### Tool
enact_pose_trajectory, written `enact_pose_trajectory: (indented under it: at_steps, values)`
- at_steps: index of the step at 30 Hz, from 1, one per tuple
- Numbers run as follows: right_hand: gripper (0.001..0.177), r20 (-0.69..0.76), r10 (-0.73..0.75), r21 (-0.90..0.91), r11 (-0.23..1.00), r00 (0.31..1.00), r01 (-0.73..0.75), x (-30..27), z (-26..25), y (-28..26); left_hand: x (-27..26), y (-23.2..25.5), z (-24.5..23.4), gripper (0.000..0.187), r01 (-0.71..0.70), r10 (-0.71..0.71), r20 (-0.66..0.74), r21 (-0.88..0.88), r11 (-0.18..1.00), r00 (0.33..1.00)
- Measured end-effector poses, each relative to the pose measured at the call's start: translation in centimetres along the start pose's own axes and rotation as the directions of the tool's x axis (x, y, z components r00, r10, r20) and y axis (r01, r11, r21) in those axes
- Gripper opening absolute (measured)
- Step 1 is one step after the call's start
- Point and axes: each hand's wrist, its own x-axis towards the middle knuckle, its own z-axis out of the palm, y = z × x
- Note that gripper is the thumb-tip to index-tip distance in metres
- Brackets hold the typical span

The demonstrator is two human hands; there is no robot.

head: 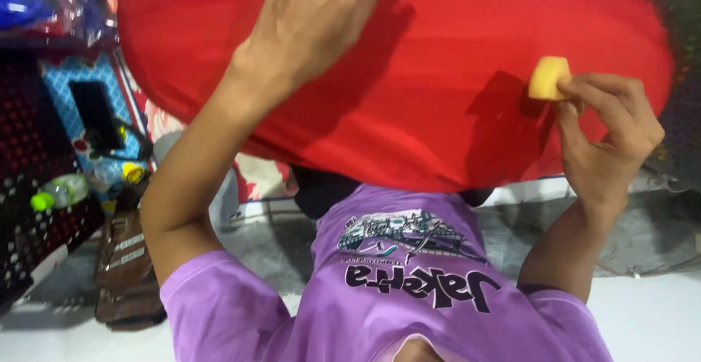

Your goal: Fitting a red fabric cover onto a black motorcycle seat, stretching and smoothing the material to ensure a tight fit.

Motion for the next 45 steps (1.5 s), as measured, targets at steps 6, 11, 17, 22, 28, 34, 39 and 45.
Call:
enact_pose_trajectory:
  at_steps: [6,11,17,22,28,34,39,45]
  values:
    - [0.024,0.002,-0.122,0.105,0.987,0.993,0.121,-0.6,2.3,-2.4,-6.4,6.9,-4.6,0.024,-0.201,0.186,-0.078,-0.294,0.935,0.979]
    - [0.023,-0.075,-0.180,0.057,0.981,0.981,0.185,-1.7,2.0,-3.3,-13.4,13.3,-2.2,0.016,-0.309,0.330,0.041,-0.256,0.916,0.943]
    - [0.013,-0.165,-0.117,0.014,0.993,0.979,0.121,-3.4,1.0,-5.7,-16.4,14.8,1.4,0.013,-0.303,0.287,-0.098,-0.257,0.918,0.953]
    - [0.015,-0.213,-0.106,0.033,0.993,0.971,0.115,-4.2,1.2,-6.0,-13.2,13.6,0.7,0.006,-0.254,0.187,-0.206,-0.368,0.895,0.960]
    - [0.020,-0.210,-0.062,0.082,0.993,0.976,0.080,-4.1,2.3,-7.5,-7.8,10.3,2.7,0.009,-0.127,0.114,-0.058,-0.558,0.820,0.992]
    - [0.018,-0.066,-0.142,0.114,0.982,0.988,0.149,-3.7,5.2,-9.7,-3.0,7.0,4.2,0.012,0.011,0.130,0.168,-0.652,0.758,0.977]
    - [0.018,0.087,-0.348,0.119,0.934,0.933,0.337,-2.4,9.9,-11.2,-2.2,5.5,5.3,0.017,0.138,0.146,0.328,-0.703,0.698,0.933]
    - [0.009,0.082,-0.601,-0.101,0.789,0.795,0.607,1.0,14.4,-12.7,-1.9,5.8,4.6,0.021,0.184,0.107,0.356,-0.690,0.700,0.928]
